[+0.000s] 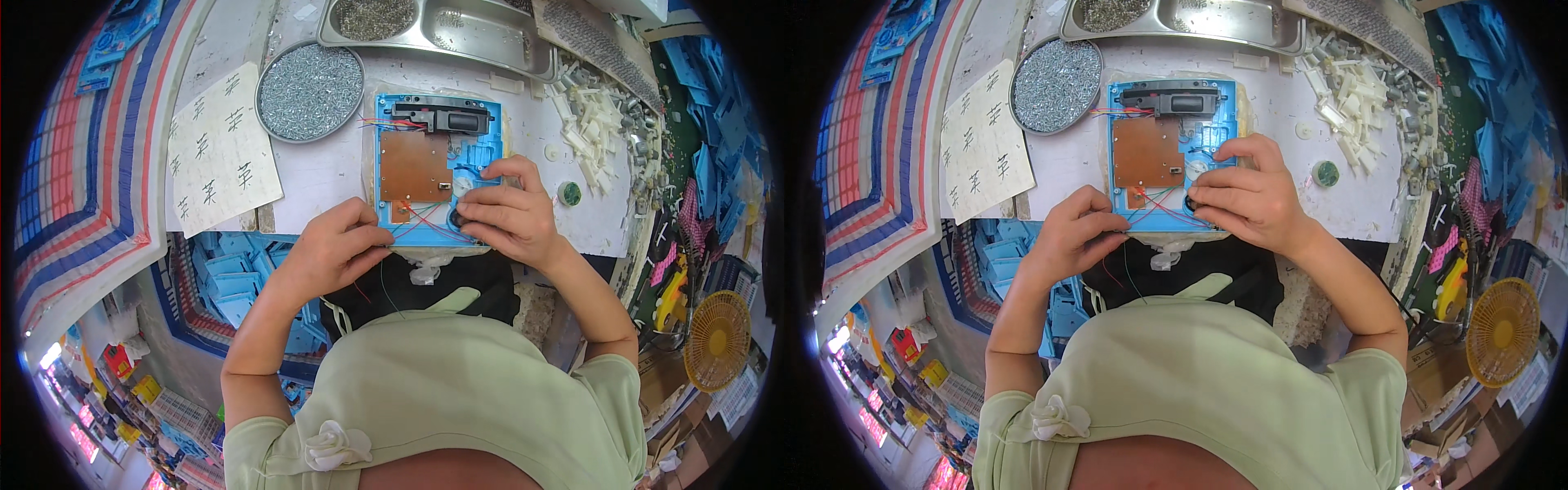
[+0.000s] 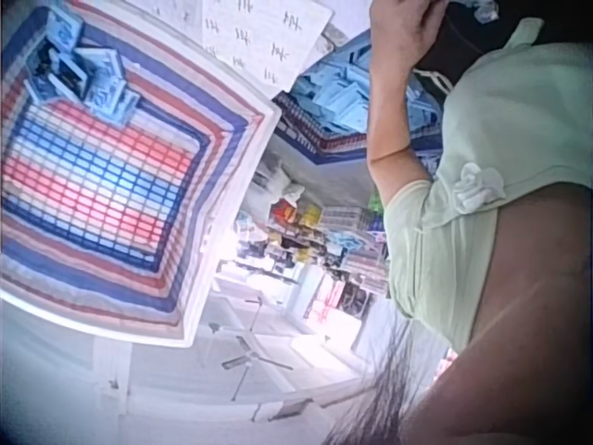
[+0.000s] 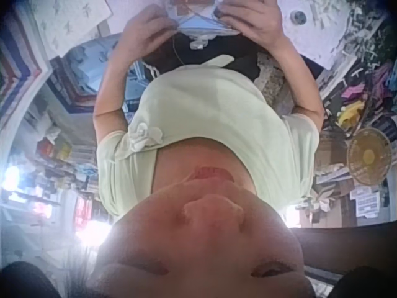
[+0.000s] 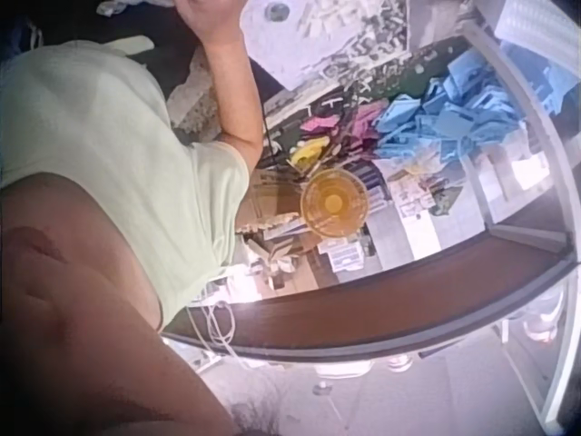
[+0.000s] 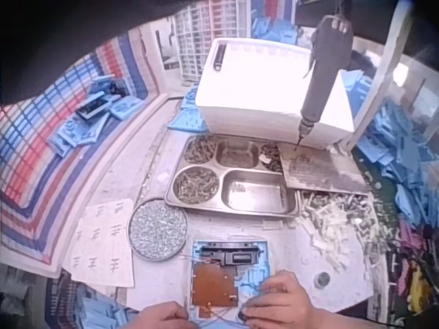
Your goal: Assemble components including a speaker and circuit board into a plastic housing and solder wires.
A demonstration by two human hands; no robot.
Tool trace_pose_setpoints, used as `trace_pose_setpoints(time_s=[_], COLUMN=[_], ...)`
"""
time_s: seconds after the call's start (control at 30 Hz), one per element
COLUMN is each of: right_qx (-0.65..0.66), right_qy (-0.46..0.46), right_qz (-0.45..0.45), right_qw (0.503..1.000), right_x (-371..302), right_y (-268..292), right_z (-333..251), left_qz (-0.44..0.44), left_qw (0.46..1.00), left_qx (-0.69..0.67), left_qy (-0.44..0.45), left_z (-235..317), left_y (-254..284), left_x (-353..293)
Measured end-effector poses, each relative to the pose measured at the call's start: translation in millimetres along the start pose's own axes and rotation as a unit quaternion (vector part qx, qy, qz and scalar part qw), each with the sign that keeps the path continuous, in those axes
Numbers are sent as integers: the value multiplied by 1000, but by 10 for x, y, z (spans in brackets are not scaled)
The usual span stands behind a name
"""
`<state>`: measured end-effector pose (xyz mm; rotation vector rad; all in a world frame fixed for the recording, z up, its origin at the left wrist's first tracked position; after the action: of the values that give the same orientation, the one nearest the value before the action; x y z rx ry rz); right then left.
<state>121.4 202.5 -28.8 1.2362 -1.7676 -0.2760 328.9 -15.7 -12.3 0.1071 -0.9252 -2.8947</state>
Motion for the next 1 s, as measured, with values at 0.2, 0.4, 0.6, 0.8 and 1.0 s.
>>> trace_pose_setpoints(time_s=[0.2,0.4,0.6,0.8,1.0], right_qx=[-27,-40,-288,-384,-352], right_qy=[-7,-73,-165,-136,-128], right_qz=[-23,-29,-53,-142,-108], right_qw=[999,996,942,902,921], right_x=[53,253,253,328,230], right_y=[30,402,539,504,561], right_z=[-27,42,654,737,603], left_qz=[2,-13,-96,73,74], left_qw=[1000,999,994,969,883], left_qx=[3,40,52,225,451], left_qy=[0,8,18,-77,-104], left_z=[2,11,289,209,-199], left_y=[1,11,380,642,252], left_x=[2,-17,304,1741,2961])
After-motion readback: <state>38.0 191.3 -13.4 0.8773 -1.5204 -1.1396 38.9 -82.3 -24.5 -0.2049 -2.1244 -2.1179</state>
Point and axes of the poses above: each hand's wrist, its own x-axis towards the middle knuckle, its own y-axis out of the back of the hand, z = x × y, the point moved 1 cm from there along x, towards the middle knuckle, and after that the axes turned 10 degrees about y, right-handed, at the moved point
